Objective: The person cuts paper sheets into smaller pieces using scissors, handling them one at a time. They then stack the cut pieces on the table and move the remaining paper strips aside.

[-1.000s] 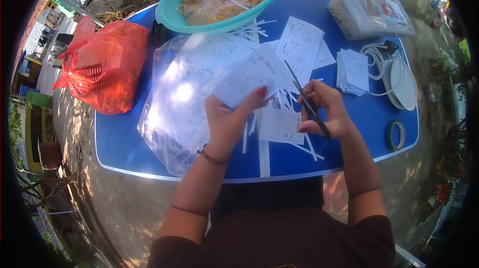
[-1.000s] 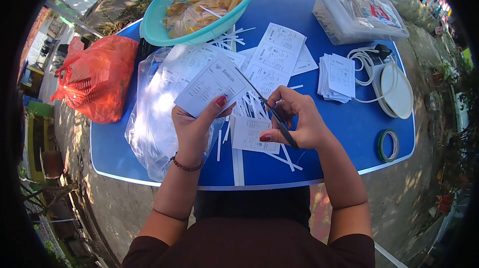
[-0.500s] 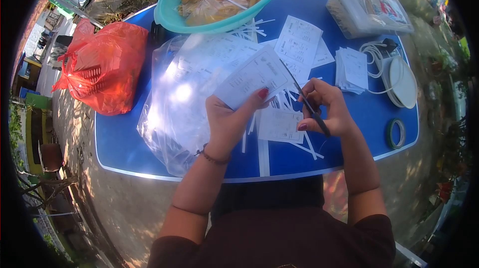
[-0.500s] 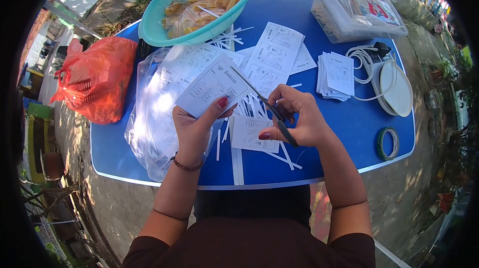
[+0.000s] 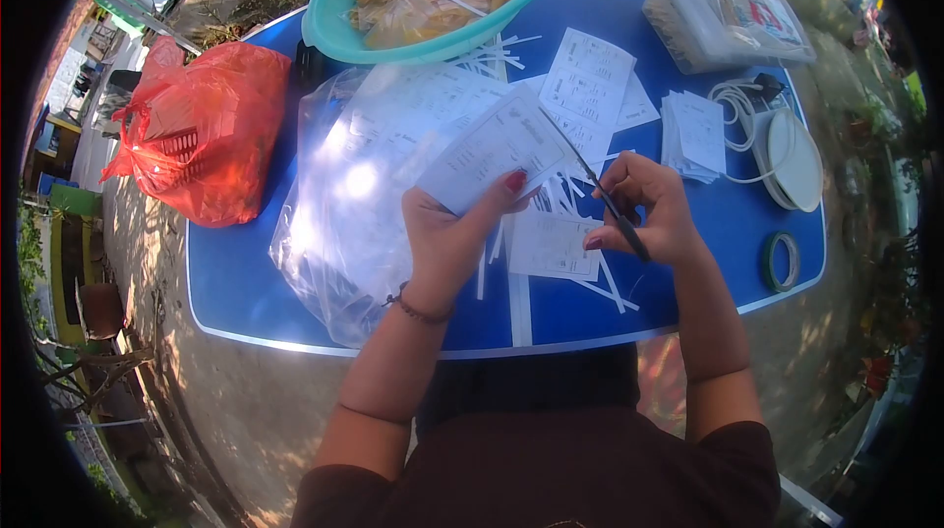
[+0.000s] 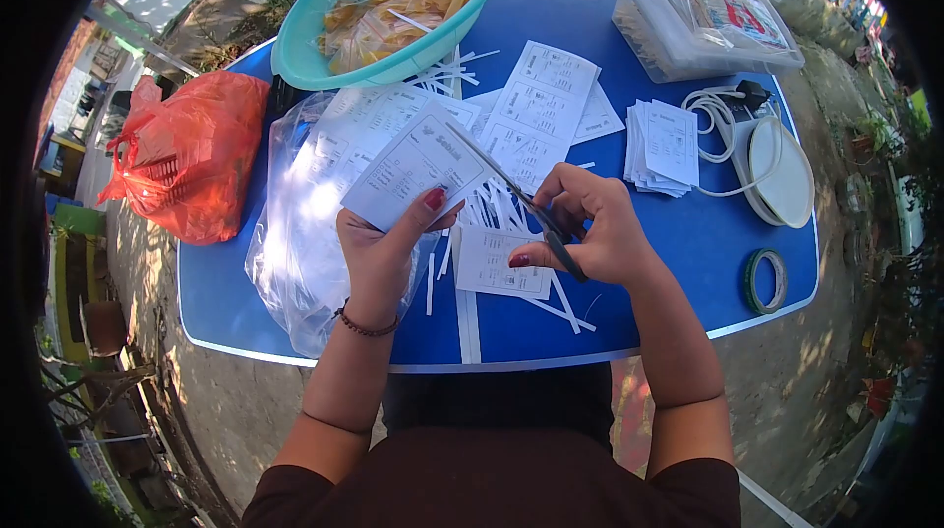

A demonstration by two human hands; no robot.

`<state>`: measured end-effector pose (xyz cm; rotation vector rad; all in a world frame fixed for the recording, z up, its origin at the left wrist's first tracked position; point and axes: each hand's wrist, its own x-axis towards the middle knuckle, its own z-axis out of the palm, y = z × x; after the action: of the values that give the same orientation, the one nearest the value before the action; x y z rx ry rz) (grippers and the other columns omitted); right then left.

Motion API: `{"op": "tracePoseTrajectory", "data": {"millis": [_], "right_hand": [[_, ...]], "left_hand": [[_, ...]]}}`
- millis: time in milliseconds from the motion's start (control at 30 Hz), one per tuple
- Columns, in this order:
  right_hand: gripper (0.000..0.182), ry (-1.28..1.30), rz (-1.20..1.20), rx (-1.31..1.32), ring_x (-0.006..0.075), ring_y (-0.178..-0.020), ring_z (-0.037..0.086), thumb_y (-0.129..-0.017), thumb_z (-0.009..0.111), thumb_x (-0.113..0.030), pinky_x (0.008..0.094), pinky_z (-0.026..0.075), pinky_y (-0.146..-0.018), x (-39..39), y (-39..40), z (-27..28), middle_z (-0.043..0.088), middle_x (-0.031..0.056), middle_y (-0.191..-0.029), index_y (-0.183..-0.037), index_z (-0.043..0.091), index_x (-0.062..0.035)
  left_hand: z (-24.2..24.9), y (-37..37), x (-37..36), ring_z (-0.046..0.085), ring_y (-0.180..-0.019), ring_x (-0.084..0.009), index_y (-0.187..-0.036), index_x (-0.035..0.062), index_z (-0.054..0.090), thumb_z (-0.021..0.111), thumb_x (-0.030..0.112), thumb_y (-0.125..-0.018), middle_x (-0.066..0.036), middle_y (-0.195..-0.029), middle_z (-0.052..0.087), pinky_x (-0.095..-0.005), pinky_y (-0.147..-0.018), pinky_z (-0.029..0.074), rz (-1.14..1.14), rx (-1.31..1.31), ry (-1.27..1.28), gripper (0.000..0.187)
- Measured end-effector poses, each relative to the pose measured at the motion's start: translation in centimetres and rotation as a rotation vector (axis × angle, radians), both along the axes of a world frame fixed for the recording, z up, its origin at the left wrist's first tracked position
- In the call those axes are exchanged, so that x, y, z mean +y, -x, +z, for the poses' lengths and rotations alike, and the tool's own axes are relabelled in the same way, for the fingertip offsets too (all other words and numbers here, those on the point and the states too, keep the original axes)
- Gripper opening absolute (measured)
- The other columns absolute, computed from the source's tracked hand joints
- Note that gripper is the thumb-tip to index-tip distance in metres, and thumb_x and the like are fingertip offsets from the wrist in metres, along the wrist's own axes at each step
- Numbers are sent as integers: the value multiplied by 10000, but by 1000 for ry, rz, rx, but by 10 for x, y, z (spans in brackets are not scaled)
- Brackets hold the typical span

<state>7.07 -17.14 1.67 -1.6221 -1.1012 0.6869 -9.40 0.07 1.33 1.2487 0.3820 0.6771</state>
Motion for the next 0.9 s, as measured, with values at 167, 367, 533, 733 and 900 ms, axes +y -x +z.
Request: {"op": "tracePoseTrajectory", "data": {"millis": [167, 367, 533, 733, 900], "right_hand": [[535, -90, -23, -65, 18, -456, 451, -619, 923, -380, 187, 268, -453, 1, 0, -7, 548, -10, -520, -830, 557, -52], [501, -107, -46, -70, 15, -434, 449, -627, 919, -371, 178, 276, -454, 3, 2, -7, 541, -15, -497, -801, 566, -62], [456, -98, -62, -45, 8, -422, 448, -637, 922, -309, 172, 275, -445, 3, 4, -3, 532, -24, -484, -784, 567, -64], [456, -75, -78, 8, -2, -434, 455, -639, 921, -312, 162, 278, -446, 4, 6, -3, 530, -30, -489, -783, 564, -68], [508, -115, -63, 12, 1, -460, 479, -626, 924, -359, 157, 283, -449, 4, 3, -7, 546, -26, -525, -811, 552, -67]], "left_hand": [[0, 0, -1, 715, -872, -277, -1130, -88, 589, 725, 18, -833, -204, -1024, 687, -345, -727, 622, 10, -5, 4, 343], [2, 0, -1, 717, -867, -279, -1137, -87, 586, 728, 24, -834, -207, -1021, 688, -336, -721, 622, 11, -7, 6, 353], [1, 0, 0, 718, -863, -282, -1140, -86, 586, 728, 22, -833, -210, -1023, 688, -333, -713, 623, 4, -7, 0, 355], [0, -1, 0, 713, -880, -281, -1143, -88, 583, 722, 13, -833, -208, -1032, 684, -346, -729, 626, 6, -32, 25, 353], [0, -1, -5, 705, -900, -267, -1134, -96, 589, 713, -6, -831, -204, -1030, 683, -351, -736, 626, -75, 8, 23, 340]]}}
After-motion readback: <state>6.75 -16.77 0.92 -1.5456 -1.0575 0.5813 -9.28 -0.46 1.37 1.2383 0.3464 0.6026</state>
